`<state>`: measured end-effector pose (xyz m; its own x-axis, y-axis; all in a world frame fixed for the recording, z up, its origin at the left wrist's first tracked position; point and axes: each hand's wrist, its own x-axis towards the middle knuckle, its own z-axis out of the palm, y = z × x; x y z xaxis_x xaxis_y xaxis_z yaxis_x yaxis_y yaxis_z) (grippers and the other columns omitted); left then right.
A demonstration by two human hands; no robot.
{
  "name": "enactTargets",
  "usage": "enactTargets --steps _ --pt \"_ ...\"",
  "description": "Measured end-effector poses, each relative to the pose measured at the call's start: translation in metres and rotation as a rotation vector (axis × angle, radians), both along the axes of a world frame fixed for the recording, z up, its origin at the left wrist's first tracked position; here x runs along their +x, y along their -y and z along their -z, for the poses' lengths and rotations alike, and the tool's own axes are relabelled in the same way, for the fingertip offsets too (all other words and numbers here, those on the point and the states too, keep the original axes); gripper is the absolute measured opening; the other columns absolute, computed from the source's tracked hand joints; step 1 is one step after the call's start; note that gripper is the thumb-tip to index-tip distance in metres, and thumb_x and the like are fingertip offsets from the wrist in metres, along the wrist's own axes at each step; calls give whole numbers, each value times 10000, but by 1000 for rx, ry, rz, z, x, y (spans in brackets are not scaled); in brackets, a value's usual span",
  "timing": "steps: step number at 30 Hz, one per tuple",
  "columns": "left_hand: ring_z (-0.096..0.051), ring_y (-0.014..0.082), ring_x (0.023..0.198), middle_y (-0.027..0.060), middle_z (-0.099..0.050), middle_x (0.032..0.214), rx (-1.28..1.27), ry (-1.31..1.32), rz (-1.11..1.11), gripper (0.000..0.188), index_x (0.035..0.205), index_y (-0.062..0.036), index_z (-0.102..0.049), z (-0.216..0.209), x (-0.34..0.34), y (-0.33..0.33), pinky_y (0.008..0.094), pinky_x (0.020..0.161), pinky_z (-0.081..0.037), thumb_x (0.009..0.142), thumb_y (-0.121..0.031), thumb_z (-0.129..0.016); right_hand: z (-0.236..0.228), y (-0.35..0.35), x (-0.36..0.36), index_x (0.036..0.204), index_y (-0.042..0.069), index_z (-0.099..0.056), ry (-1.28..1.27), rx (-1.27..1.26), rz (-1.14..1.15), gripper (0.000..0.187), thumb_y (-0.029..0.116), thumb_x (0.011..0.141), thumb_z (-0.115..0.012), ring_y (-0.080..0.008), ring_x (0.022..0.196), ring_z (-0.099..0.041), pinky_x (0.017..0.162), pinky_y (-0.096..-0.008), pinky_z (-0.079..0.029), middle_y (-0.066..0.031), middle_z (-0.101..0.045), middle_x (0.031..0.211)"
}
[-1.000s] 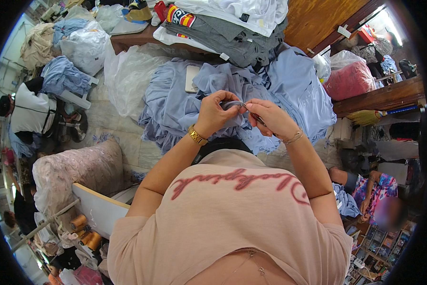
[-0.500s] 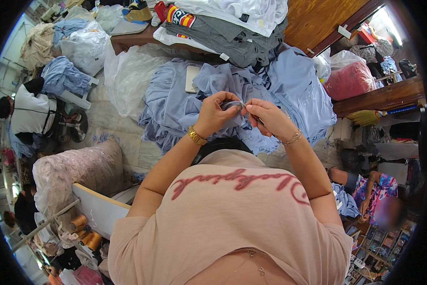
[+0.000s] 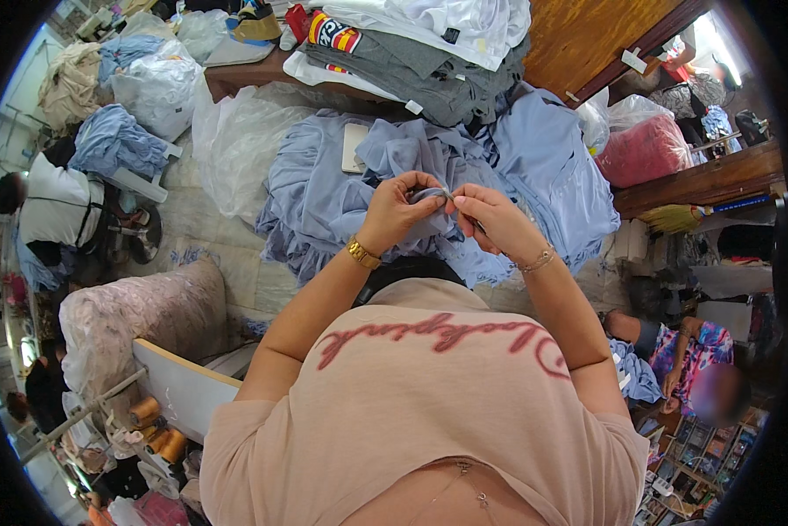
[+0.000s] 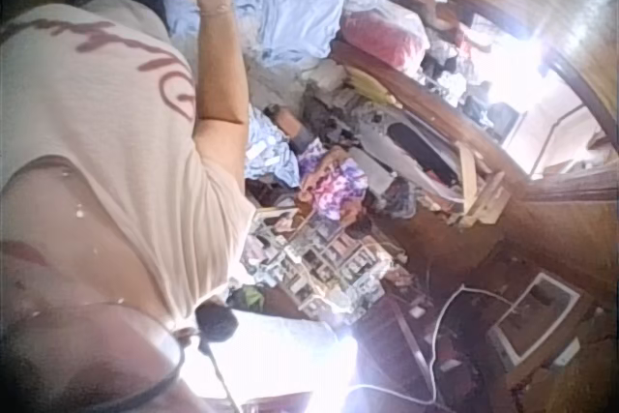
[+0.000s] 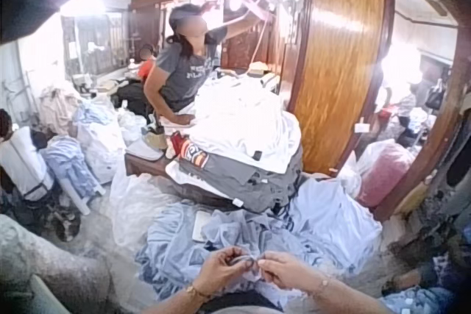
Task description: The person sorts and trims loose threads from a pile of blue collared shirts by hand and using snips, then moves them between stacks on a table.
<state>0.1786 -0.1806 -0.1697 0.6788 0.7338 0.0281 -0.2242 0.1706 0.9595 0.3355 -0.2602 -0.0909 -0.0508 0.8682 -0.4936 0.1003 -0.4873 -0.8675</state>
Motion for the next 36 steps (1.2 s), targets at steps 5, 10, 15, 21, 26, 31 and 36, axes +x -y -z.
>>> enactTargets --steps 5,10,15,21,26,31,36 --pt "-528 47 743 4 -600 831 8 17 4 186 942 -10 -579 3 1 -1 174 676 -425 776 -65 -644 1 0 1 899 38 -509 -23 21 -16 220 210 917 -374 -41 321 -318 299 -183 -254 3 -457 584" --pt "-533 49 751 -4 -607 825 -23 -38 -48 167 908 -19 -603 3 0 -3 178 693 -427 758 -64 -661 -1 4 11 957 34 -526 -50 135 12 208 209 909 -425 -56 454 -412 415 -194 -339 1 -481 623" --pt "-548 57 752 8 -622 837 65 -56 -105 162 878 -22 -622 0 1 -1 185 689 -440 736 -66 -688 12 -3 0 866 20 -571 644 563 54 156 172 855 -535 -117 591 -475 532 -253 -371 -37 -525 658" --pt "-557 61 736 20 -636 825 162 -73 -105 141 857 -10 -622 -5 2 1 193 668 -450 740 -56 -687 28 -9 -7 794 7 -570 725 686 64 179 181 838 -570 -130 603 -484 546 -258 -381 -44 -536 664" --pt "-559 62 731 24 -636 814 311 -106 -178 108 822 -8 -616 4 1 1 200 659 -454 742 -42 -680 44 -9 -11 812 43 -567 359 514 244 160 195 861 -557 -48 489 -427 432 -203 -332 16 -512 636" --pt "-559 64 725 19 -632 811 310 -48 -208 102 823 -13 -618 9 2 3 195 661 -452 743 -38 -675 43 -9 -10 864 65 -551 69 280 293 148 213 873 -544 -10 436 -359 369 -171 -269 40 -469 624" --pt "-546 52 693 12 -627 785 62 -13 -158 146 859 -5 -623 9 1 0 191 635 -445 738 -66 -677 12 -5 -5 975 48 -519 -92 190 288 236 266 904 -464 -31 420 -327 370 -173 -257 31 -428 639"
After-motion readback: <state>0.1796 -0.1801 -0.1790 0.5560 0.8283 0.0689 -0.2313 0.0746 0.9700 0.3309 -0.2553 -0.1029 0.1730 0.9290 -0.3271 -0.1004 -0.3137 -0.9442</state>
